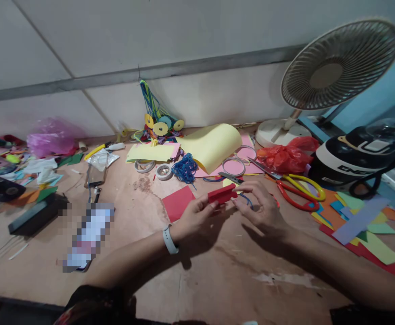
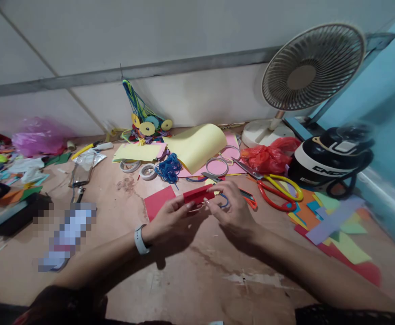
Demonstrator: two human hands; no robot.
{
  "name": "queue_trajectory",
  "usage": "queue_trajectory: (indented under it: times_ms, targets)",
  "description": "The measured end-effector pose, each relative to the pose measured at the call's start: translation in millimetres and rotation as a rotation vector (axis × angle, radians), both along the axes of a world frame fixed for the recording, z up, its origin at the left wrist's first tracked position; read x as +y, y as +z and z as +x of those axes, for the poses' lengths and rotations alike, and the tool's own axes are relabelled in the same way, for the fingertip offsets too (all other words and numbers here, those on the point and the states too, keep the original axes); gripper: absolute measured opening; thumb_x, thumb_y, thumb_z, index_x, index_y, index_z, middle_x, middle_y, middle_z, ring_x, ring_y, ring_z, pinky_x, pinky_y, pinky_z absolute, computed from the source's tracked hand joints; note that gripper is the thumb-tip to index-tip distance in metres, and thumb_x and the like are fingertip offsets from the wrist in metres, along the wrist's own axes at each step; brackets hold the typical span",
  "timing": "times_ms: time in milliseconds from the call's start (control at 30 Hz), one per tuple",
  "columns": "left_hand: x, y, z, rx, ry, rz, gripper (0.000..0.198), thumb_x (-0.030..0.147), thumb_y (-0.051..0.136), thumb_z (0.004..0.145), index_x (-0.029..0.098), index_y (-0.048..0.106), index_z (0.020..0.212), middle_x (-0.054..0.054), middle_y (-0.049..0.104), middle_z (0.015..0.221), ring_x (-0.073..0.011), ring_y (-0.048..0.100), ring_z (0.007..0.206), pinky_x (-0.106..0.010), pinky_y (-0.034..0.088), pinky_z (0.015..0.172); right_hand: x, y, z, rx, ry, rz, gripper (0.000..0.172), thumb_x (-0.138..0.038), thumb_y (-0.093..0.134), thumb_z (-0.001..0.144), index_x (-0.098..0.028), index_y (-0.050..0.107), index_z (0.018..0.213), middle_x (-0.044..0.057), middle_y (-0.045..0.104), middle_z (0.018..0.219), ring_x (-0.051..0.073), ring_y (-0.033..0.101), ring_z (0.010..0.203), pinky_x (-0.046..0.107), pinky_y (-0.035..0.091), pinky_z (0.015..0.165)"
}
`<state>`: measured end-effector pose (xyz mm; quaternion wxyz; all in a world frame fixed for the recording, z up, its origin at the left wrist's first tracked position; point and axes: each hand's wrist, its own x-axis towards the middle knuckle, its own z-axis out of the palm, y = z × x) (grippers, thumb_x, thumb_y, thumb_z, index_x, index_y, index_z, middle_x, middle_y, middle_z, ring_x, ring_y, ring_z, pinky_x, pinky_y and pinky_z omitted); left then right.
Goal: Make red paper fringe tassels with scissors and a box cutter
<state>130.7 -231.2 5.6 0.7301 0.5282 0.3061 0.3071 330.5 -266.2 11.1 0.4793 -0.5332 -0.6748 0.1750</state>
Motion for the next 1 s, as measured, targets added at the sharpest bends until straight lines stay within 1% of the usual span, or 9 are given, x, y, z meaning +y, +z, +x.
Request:
queue_trajectory:
  times_ms: [67, 167, 233, 333, 500, 600, 733, 867, 1000]
  targets:
    - [2, 3.8, 0, -0.092, 0.028, -0.121, 0.047, 0.043, 0.072, 0.085, 0.019, 0.065, 0.125, -0.013, 0.069, 0.122, -0.023, 0.067, 0.107, -0.036, 0.049, 0.096, 7, -5.9, 7, -0.149, 0.004, 0.119, 0.036, -0.035, 0.065, 0.086, -0.019, 0.062, 0.119, 0.015, 0.058, 0.124, 0.029, 0.055, 0.117, 0.048, 0.047, 0.1]
    - [4, 7.7, -1, -0.157, 0.039, -0.225, 0.045, 0.04, 0.08, 0.078, 0.019, 0.069, 0.116, -0.012, 0.072, 0.116, -0.0207, 0.069, 0.099, -0.033, 0.05, 0.091, 11, -13.5, 10, -0.181, 0.082, 0.032, 0.036, -0.035, 0.059, 0.092, -0.02, 0.06, 0.124, 0.013, 0.061, 0.124, 0.026, 0.058, 0.116, 0.044, 0.049, 0.099]
    - [5, 7.3, -1, -0.14, 0.036, -0.227, 0.042, 0.04, 0.081, 0.076, 0.017, 0.071, 0.11, -0.01, 0.073, 0.109, -0.0189, 0.069, 0.093, -0.031, 0.05, 0.086, 11, -15.4, 8, -0.112, 0.088, -0.057, 0.029, -0.035, 0.055, 0.095, -0.02, 0.063, 0.118, 0.011, 0.067, 0.112, 0.023, 0.064, 0.103, 0.038, 0.054, 0.09]
    - [6, 4.3, -1, -0.103, 0.05, -0.202, 0.042, 0.044, 0.081, 0.076, 0.014, 0.072, 0.104, -0.009, 0.073, 0.099, -0.0168, 0.067, 0.086, -0.029, 0.049, 0.081, 7, -13.9, 4, -0.033, 0.088, -0.127, 0.026, -0.037, 0.055, 0.095, -0.02, 0.066, 0.111, 0.01, 0.068, 0.105, 0.021, 0.066, 0.092, 0.034, 0.056, 0.079]
    - [10, -0.1, -1, -0.122, 0.103, -0.16, 0.039, 0.042, 0.082, 0.074, 0.016, 0.071, 0.101, -0.006, 0.072, 0.091, -0.0142, 0.065, 0.08, -0.027, 0.049, 0.076, 1, -9.4, 1, 0.12, 0.141, -0.313, 0.029, -0.044, 0.054, 0.095, -0.019, 0.069, 0.093, 0.006, 0.068, 0.086, 0.018, 0.063, 0.075, 0.029, 0.051, 0.062]
    - [14, -3.7, -1, -0.184, 0.195, -0.153, 0.04, 0.039, 0.084, 0.071, 0.019, 0.07, 0.103, -0.004, 0.072, 0.094, -0.0147, 0.065, 0.083, -0.029, 0.051, 0.078, -1, -7.8, -3, 0.264, 0.123, -0.439, 0.031, -0.049, 0.06, 0.091, -0.018, 0.068, 0.087, 0.004, 0.066, 0.079, 0.016, 0.059, 0.07, 0.028, 0.047, 0.06]
    - [17, -4.3, -2, -0.111, 0.237, -0.2, 0.035, 0.043, 0.083, 0.071, 0.014, 0.071, 0.087, -0.004, 0.071, 0.083, -0.0125, 0.063, 0.072, -0.026, 0.05, 0.07, -2, -6.6, -8, 0.463, 0.148, -0.575, 0.035, -0.052, 0.066, 0.085, -0.018, 0.065, 0.083, 0.002, 0.063, 0.077, 0.014, 0.055, 0.066, 0.025, 0.044, 0.057]
    - [15, -1.1, -4, -0.055, 0.17, -0.272, 0.043, 0.048, 0.083, 0.07, 0.013, 0.071, 0.092, -0.005, 0.071, 0.083, -0.0119, 0.062, 0.068, -0.023, 0.047, 0.063, -1, -6.8, -8, 0.613, 0.171, -0.637, 0.037, -0.053, 0.073, 0.079, -0.018, 0.063, 0.08, 0.0, 0.061, 0.075, 0.011, 0.054, 0.066, 0.023, 0.043, 0.058]
    - [15, -4.7, -4, -0.046, 0.108, -0.292, 0.042, 0.049, 0.081, 0.072, 0.012, 0.071, 0.089, -0.004, 0.068, 0.079, -0.0107, 0.06, 0.067, -0.021, 0.046, 0.063, 0, -8.2, -7, 0.686, 0.18, -0.692, 0.038, -0.053, 0.076, 0.076, -0.018, 0.063, 0.08, 0.0, 0.062, 0.076, 0.011, 0.055, 0.068, 0.022, 0.044, 0.06]
